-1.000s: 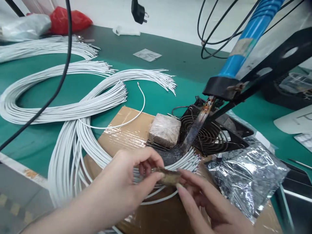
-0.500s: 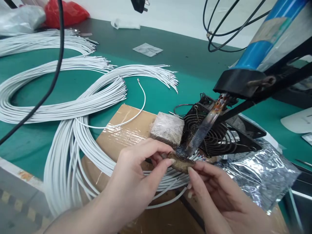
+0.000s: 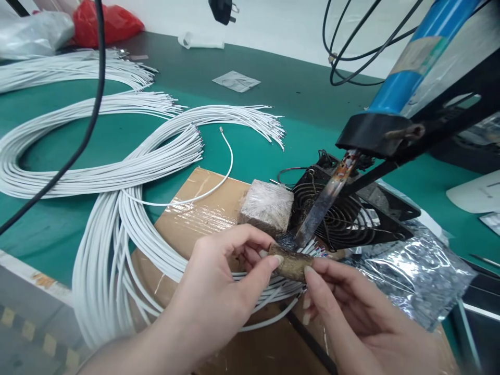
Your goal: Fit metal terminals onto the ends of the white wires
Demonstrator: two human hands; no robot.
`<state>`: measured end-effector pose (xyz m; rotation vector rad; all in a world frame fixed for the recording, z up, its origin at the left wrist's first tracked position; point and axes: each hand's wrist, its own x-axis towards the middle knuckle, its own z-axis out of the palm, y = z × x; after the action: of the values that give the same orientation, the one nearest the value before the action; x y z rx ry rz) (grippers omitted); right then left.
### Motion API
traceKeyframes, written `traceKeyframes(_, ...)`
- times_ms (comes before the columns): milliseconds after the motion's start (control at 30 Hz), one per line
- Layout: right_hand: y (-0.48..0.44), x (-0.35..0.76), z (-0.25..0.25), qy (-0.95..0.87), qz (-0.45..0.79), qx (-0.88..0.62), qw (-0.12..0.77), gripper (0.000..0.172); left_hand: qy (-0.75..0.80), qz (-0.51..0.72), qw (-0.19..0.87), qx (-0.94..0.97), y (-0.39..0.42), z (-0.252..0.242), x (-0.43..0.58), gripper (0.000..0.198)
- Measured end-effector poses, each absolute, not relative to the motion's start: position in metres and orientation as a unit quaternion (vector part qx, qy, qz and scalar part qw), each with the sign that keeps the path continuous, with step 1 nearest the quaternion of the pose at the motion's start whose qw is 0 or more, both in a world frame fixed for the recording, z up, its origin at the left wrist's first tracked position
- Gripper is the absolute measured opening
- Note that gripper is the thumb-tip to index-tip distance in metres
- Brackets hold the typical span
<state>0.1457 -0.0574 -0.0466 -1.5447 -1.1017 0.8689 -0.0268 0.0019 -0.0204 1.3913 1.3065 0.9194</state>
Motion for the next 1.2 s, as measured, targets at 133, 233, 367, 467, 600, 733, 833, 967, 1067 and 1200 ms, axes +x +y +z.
traceKeyframes(133, -0.057, 0.152, -0.056, -0.419, 0.45, -0.628, 0.478, 0.024, 0.565, 0.328, 0.525, 0.546, 0.005, -0.028, -0.027, 0.011)
traceKeyframes(233, -0.054, 0.149, -0.055, -0.421, 0.446, -0.632, 0.474, 0.025, 0.576, 0.319, 0.537, 0.528, 0.006, -0.03, -0.026, 0.015)
traceKeyframes(367, -0.049, 0.146, -0.05, -0.409, 0.439, -0.634, 0.488, 0.025, 0.567, 0.34, 0.548, 0.512, 0.008, -0.03, -0.024, 0.013)
traceKeyframes(467, -0.047, 0.143, -0.049, -0.41, 0.409, -0.634, 0.512, 0.023, 0.554, 0.369, 0.534, 0.522, 0.007, -0.03, -0.023, 0.011)
traceKeyframes(600, -0.05, 0.139, -0.052, -0.432, 0.361, -0.642, 0.521, 0.019, 0.527, 0.411, 0.439, 0.6, 0.001, -0.029, -0.026, 0.011)
traceKeyframes(733, -0.059, 0.138, -0.059, -0.421, 0.374, -0.639, 0.524, 0.018, 0.476, 0.412, 0.31, 0.712, -0.012, -0.026, -0.029, 0.018)
traceKeyframes(833, -0.064, 0.141, -0.062, -0.399, 0.401, -0.64, 0.521, 0.021, 0.463, 0.392, 0.297, 0.737, -0.017, -0.026, -0.028, 0.02)
traceKeyframes(967, -0.066, 0.147, -0.063, -0.386, 0.426, -0.646, 0.502, 0.024, 0.487, 0.364, 0.327, 0.723, -0.015, -0.028, -0.025, 0.016)
traceKeyframes(1067, -0.066, 0.15, -0.06, -0.388, 0.435, -0.641, 0.499, 0.024, 0.516, 0.337, 0.353, 0.704, -0.014, -0.033, -0.026, 0.015)
traceKeyframes(1200, -0.071, 0.149, -0.054, -0.362, 0.36, -0.687, 0.518, 0.029, 0.533, 0.31, 0.31, 0.723, -0.02, -0.041, -0.037, 0.024)
